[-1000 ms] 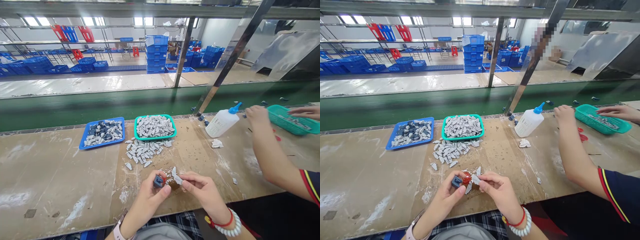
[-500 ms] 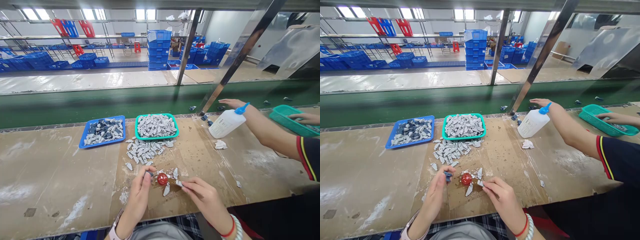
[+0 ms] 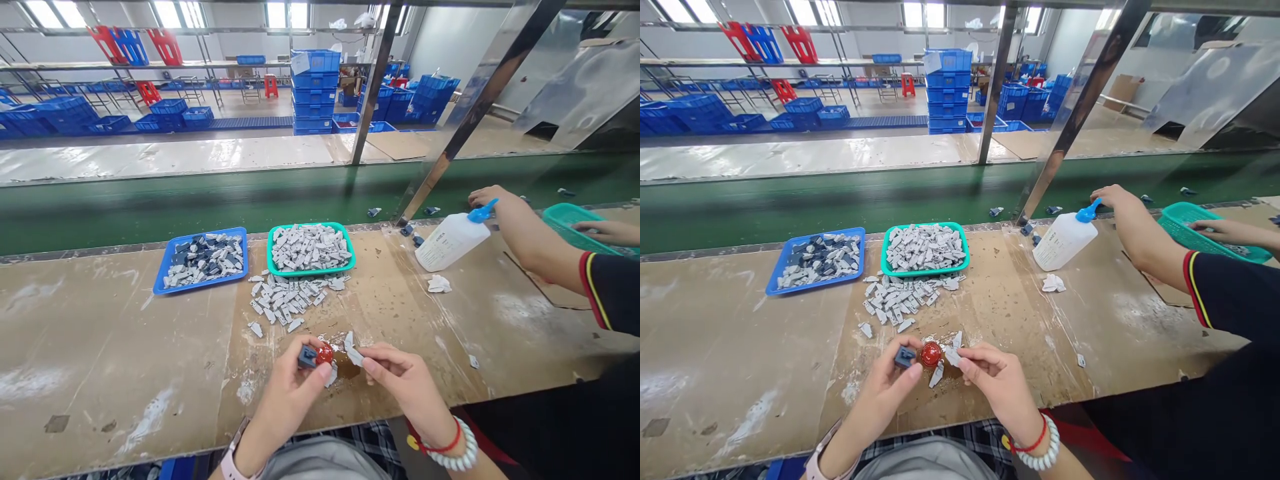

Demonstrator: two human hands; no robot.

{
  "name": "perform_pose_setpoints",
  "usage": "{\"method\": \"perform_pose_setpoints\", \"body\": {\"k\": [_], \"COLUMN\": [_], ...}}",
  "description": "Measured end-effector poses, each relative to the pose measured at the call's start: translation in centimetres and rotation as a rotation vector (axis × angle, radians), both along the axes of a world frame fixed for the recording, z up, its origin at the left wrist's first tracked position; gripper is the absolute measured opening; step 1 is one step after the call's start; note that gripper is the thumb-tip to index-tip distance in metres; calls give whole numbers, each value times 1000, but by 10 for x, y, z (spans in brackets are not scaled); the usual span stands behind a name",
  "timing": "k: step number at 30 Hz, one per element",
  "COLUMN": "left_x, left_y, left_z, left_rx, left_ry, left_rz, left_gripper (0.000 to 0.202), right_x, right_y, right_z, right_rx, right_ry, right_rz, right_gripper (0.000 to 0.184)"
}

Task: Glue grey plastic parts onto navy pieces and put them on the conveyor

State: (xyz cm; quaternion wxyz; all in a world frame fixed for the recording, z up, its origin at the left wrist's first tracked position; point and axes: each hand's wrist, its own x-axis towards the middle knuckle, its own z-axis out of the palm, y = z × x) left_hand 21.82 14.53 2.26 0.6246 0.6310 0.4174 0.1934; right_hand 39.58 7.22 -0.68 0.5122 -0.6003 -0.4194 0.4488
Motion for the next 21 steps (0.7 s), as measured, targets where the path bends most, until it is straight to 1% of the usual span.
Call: {"method": "perform_pose_setpoints", "body": {"k": [2, 6, 9, 11, 13, 16, 19, 21], "left_x": [5, 11, 11, 12, 12, 7, -2, -8], "left_y": [-3, -8, -10, -13, -16, -22, -26, -28], "left_z": [2, 4, 4, 2, -2, -7, -10, -10], "left_rx": [29, 76, 111, 158, 192, 191, 177, 188], "left_ry": [-45, -71, -69, -62, -46, -7, 20, 38], "left_rz": [-29, -31, -37, -8, 40, 84, 82, 100], "left_gripper": [24, 25, 23, 20, 18, 21, 21, 20], "right_x": [-6, -18, -26, -31, -36, -41, -47, -54], "right_y": [4, 8, 10, 10, 9, 5, 3, 0], "right_z": [8, 23, 29, 30, 30, 29, 28, 25], "right_rx": [70, 253, 385, 449, 480, 493, 470, 442], "right_ry": [-18, -201, -296, -347, -415, -507, -453, -397], "right_rz": [-4, 10, 15, 19, 44, 148, 242, 237], "right_gripper": [18, 14, 16, 17, 20, 25, 24, 23]}}
